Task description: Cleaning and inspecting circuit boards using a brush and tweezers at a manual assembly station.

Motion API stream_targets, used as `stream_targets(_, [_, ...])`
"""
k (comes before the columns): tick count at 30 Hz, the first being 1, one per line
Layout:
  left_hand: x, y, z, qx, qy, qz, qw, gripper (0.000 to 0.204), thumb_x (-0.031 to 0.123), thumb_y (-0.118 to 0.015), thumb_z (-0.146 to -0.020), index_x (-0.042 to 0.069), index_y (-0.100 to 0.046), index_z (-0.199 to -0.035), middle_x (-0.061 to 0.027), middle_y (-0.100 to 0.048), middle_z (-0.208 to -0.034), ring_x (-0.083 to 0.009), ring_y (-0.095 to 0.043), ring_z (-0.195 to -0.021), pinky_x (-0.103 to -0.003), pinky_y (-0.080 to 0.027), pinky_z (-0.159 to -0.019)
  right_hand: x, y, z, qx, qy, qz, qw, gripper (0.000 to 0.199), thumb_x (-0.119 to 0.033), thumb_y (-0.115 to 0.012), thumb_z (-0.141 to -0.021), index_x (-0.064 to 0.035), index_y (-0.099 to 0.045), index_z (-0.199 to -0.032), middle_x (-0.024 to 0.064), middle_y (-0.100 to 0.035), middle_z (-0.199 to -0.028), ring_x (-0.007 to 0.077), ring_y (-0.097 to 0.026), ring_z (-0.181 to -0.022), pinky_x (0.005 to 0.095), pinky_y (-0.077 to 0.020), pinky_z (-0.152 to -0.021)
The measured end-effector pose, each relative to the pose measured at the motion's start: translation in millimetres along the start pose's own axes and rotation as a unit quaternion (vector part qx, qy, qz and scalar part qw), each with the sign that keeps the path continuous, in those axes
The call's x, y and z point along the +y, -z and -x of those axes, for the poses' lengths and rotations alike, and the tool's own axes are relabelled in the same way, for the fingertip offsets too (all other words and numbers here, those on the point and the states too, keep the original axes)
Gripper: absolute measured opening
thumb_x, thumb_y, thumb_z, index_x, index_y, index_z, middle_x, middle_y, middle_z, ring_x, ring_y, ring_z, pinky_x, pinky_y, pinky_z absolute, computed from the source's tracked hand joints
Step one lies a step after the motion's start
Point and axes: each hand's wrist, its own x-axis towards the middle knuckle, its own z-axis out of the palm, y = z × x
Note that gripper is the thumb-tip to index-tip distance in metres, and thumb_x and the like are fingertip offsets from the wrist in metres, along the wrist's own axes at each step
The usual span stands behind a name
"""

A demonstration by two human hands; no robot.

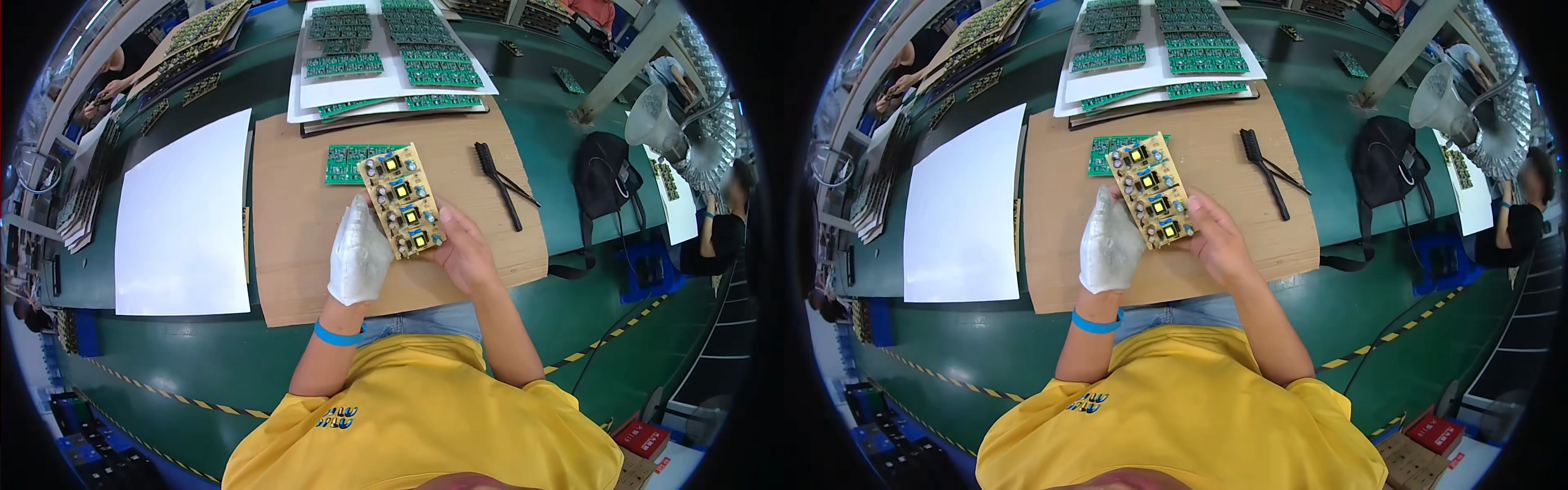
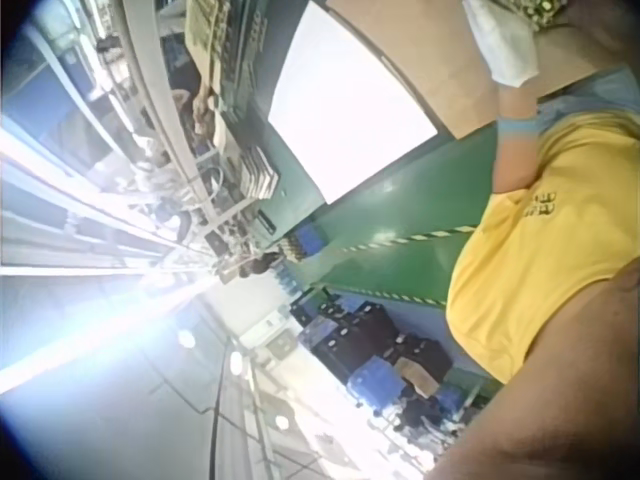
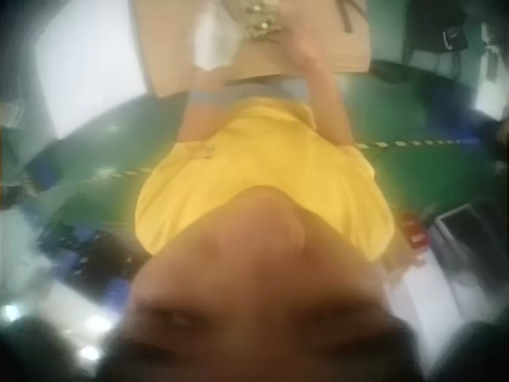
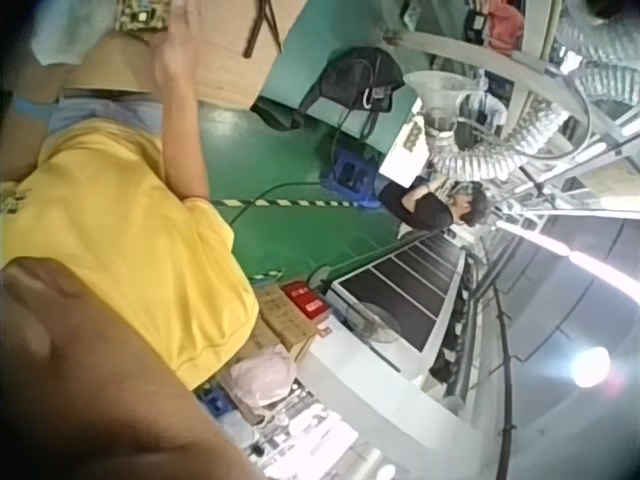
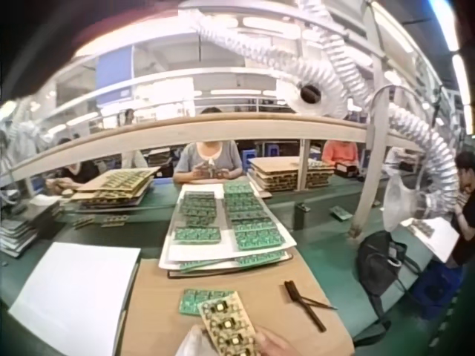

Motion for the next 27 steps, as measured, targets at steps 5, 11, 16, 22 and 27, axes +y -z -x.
stream_targets(5, [42.5,-5.6,-28.6,0.023,-0.080,-0.242,0.967,0.040,0.029,-0.046,-0.110,-0.001,-0.058,-0.134,-0.0129,-0.067,-0.124,-0.0227,-0.062,-0.117,-0.035,-0.048,-0.101,-25.6,-8.7,-21.4,-0.036,-0.007,0.045,0.998,0.046,-0.020,-0.045,-0.110,-0.0031,-0.041,-0.153,0.0152,-0.056,-0.145,0.0273,-0.062,-0.125,0.0453,-0.0524,-0.105])
stream_targets(11, [102.0,52.5,-168.4,0.182,-0.295,-0.415,0.841,0.039,0.031,-0.058,-0.103,-0.004,-0.068,-0.116,-0.0204,-0.069,-0.119,-0.0235,-0.066,-0.103,-0.036,-0.050,-0.092,-54.4,-10.1,-133.6,-0.021,0.362,0.626,0.691,0.037,-0.007,-0.055,-0.100,-0.0076,-0.060,-0.137,0.0134,-0.064,-0.135,0.0301,-0.063,-0.123,0.0456,-0.0515,-0.102])
stream_targets(16, [89.7,74.4,-216.9,0.239,-0.192,-0.530,0.791,0.038,0.028,-0.059,-0.100,-0.008,-0.069,-0.096,-0.0273,-0.067,-0.107,-0.0343,-0.067,-0.099,-0.041,-0.049,-0.089,-35.9,5.7,-207.4,-0.047,0.426,0.755,0.496,0.040,-0.003,-0.064,-0.088,-0.0115,-0.068,-0.126,0.0117,-0.065,-0.134,0.0327,-0.059,-0.125,0.0463,-0.0468,-0.103])
stream_targets(22, [73.2,90.9,-220.4,0.186,-0.313,-0.540,0.759,0.035,0.025,-0.059,-0.100,-0.008,-0.068,-0.096,-0.0256,-0.066,-0.106,-0.0386,-0.068,-0.093,-0.045,-0.052,-0.082,-28.9,4.8,-226.3,-0.003,0.483,0.770,0.417,0.042,-0.012,-0.069,-0.087,-0.0152,-0.066,-0.130,0.0123,-0.061,-0.134,0.0316,-0.054,-0.128,0.0489,-0.0430,-0.104])
stream_targets(27, [63.0,72.2,-223.9,0.200,-0.309,-0.456,0.810,0.034,0.020,-0.060,-0.101,-0.004,-0.059,-0.125,-0.0157,-0.065,-0.118,-0.0233,-0.066,-0.089,-0.034,-0.054,-0.075,-31.6,7.5,-223.1,0.013,0.465,0.746,0.476,0.040,-0.021,-0.071,-0.090,-0.0147,-0.067,-0.129,0.0134,-0.058,-0.133,0.0328,-0.053,-0.127,0.0512,-0.0416,-0.103])
